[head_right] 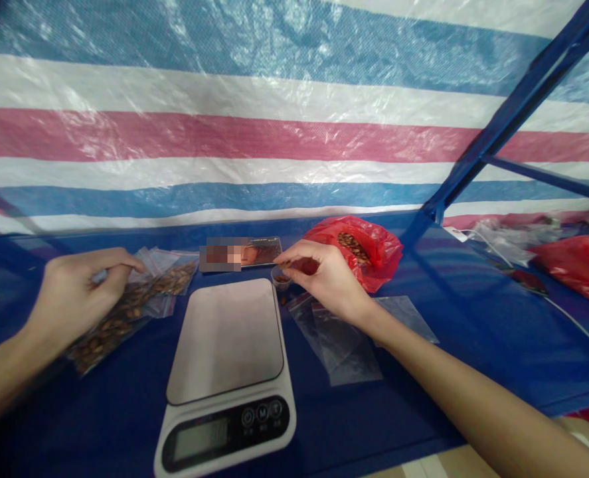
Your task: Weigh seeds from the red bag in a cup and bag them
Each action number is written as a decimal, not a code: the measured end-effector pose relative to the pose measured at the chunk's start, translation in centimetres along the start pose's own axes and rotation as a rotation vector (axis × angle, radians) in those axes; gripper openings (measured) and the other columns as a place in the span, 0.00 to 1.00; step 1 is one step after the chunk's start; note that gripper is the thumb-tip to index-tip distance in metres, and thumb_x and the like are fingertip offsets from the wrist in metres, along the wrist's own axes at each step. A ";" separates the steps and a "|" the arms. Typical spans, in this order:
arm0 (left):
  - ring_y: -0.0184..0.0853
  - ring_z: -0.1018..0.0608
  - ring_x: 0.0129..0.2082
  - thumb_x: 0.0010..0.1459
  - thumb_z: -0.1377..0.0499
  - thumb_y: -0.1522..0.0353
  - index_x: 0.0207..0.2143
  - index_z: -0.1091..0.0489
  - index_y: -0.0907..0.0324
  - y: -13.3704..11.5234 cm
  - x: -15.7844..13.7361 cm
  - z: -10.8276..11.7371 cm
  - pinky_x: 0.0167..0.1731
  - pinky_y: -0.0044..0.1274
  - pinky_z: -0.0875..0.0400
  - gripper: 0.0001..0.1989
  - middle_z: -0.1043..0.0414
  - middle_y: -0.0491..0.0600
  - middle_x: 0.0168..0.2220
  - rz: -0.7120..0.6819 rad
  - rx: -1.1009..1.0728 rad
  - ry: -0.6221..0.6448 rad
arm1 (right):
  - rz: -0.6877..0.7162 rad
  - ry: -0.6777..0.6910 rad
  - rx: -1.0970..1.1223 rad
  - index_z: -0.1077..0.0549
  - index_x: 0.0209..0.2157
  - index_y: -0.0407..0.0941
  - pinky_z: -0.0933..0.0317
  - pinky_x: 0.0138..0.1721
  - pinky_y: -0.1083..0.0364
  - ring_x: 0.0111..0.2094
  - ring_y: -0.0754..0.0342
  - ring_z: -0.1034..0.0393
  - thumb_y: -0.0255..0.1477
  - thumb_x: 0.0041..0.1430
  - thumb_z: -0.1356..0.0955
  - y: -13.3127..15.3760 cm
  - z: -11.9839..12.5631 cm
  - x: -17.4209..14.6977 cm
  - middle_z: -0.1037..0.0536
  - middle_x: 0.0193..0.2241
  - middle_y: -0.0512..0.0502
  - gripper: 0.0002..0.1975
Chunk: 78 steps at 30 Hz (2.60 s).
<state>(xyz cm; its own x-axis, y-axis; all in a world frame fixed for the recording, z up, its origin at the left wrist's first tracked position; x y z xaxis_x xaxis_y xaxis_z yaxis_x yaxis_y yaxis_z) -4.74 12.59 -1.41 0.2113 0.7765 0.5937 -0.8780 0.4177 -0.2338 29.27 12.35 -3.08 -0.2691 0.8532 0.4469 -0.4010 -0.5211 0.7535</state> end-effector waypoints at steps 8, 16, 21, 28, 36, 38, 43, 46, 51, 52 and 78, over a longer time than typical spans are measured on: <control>0.36 0.16 0.28 0.60 0.50 0.67 0.28 0.20 0.55 0.2 -0.1 -0.1 0.32 0.25 0.29 0.18 0.17 0.43 0.28 0.002 0.003 0.002 | 0.045 0.017 -0.012 0.16 0.39 0.47 0.24 0.47 0.51 0.42 0.50 0.18 0.22 0.62 0.28 0.3 -0.2 -0.1 0.13 0.39 0.46 0.08; 0.38 0.15 0.28 0.60 0.49 0.67 0.29 0.19 0.55 0.4 -0.1 -0.4 0.32 0.26 0.29 0.18 0.16 0.44 0.29 -0.009 0.009 0.003 | 0.077 0.026 0.024 0.16 0.41 0.46 0.26 0.48 0.52 0.43 0.51 0.19 0.19 0.64 0.30 1.3 -0.2 0.0 0.13 0.40 0.46 0.11; 0.38 0.15 0.29 0.60 0.49 0.67 0.29 0.19 0.55 0.3 -0.2 -0.5 0.33 0.26 0.28 0.18 0.16 0.44 0.30 -0.019 0.007 0.006 | 0.100 0.100 0.061 0.16 0.42 0.46 0.28 0.47 0.53 0.43 0.53 0.19 0.16 0.65 0.34 2.0 -0.8 -0.2 0.14 0.42 0.45 0.16; 0.36 0.16 0.28 0.60 0.50 0.68 0.28 0.20 0.56 0.0 -0.1 0.0 0.32 0.25 0.29 0.18 0.16 0.44 0.28 -0.014 0.006 -0.005 | 0.178 0.220 -0.218 0.20 0.31 0.44 0.37 0.34 0.56 0.32 0.55 0.26 0.18 0.64 0.34 3.8 -1.9 -2.0 0.21 0.33 0.47 0.13; 0.35 0.16 0.28 0.60 0.49 0.68 0.27 0.20 0.56 -0.2 0.0 0.1 0.32 0.24 0.29 0.18 0.17 0.43 0.28 -0.031 0.008 -0.001 | 0.128 0.437 -0.626 0.16 0.49 0.49 0.38 0.34 0.56 0.33 0.51 0.19 0.26 0.69 0.30 1.0 -3.5 -3.1 0.13 0.35 0.47 0.12; 0.35 0.16 0.28 0.60 0.49 0.68 0.27 0.20 0.56 -0.3 0.0 0.1 0.32 0.24 0.29 0.18 0.17 0.43 0.28 -0.037 0.005 -0.007 | 0.132 0.462 -0.632 0.16 0.47 0.49 0.37 0.35 0.57 0.34 0.51 0.18 0.26 0.70 0.30 0.6 -3.6 -3.1 0.12 0.36 0.47 0.11; 0.34 0.17 0.27 0.60 0.49 0.68 0.27 0.20 0.55 -0.3 -0.1 0.2 0.31 0.24 0.30 0.18 0.17 0.42 0.28 -0.034 0.007 -0.018 | 0.134 0.501 -0.620 0.16 0.43 0.47 0.37 0.35 0.57 0.36 0.50 0.17 0.26 0.71 0.30 0.0 -4.0 -3.2 0.12 0.37 0.47 0.08; 0.34 0.18 0.26 0.60 0.50 0.67 0.26 0.21 0.55 -0.2 -0.1 0.2 0.29 0.24 0.31 0.18 0.17 0.42 0.27 -0.018 0.017 -0.008 | 0.133 0.483 -0.635 0.17 0.41 0.46 0.39 0.33 0.56 0.33 0.51 0.18 0.27 0.72 0.31 -0.1 -3.9 -3.1 0.13 0.34 0.47 0.08; 0.34 0.19 0.25 0.60 0.49 0.67 0.28 0.20 0.55 -0.2 0.1 0.3 0.27 0.24 0.32 0.17 0.17 0.43 0.28 0.010 0.027 0.008 | 0.133 0.459 -0.577 0.17 0.49 0.48 0.39 0.33 0.56 0.32 0.51 0.19 0.30 0.73 0.31 0.2 -3.6 -3.0 0.13 0.35 0.47 0.09; 0.34 0.19 0.25 0.60 0.49 0.66 0.27 0.20 0.55 -0.2 0.1 0.3 0.27 0.24 0.32 0.17 0.17 0.43 0.28 0.014 0.026 0.007 | 0.134 0.463 -0.568 0.17 0.49 0.49 0.39 0.33 0.56 0.32 0.51 0.19 0.30 0.73 0.30 0.2 -3.7 -3.0 0.13 0.34 0.48 0.09; 0.37 0.19 0.23 0.57 0.49 0.65 0.27 0.19 0.55 0.1 0.1 0.0 0.28 0.27 0.32 0.18 0.18 0.44 0.26 0.065 -0.005 0.031 | 0.036 0.158 -0.296 0.15 0.48 0.47 0.33 0.34 0.55 0.30 0.54 0.21 0.33 0.70 0.28 -0.5 -0.7 -1.3 0.12 0.38 0.47 0.10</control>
<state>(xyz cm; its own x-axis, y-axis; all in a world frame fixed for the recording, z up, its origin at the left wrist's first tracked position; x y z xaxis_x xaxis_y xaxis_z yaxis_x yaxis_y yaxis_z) -4.82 12.71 -1.36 0.1666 0.8163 0.5531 -0.8883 0.3677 -0.2752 29.23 11.49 -4.40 -0.4108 0.8319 0.3731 -0.6197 -0.5549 0.5550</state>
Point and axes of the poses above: each hand's wrist, its own x-axis towards the middle knuckle, its own z-axis out of the back of the hand, y = z × x, the point moved 10 cm from there along x, towards the middle knuckle
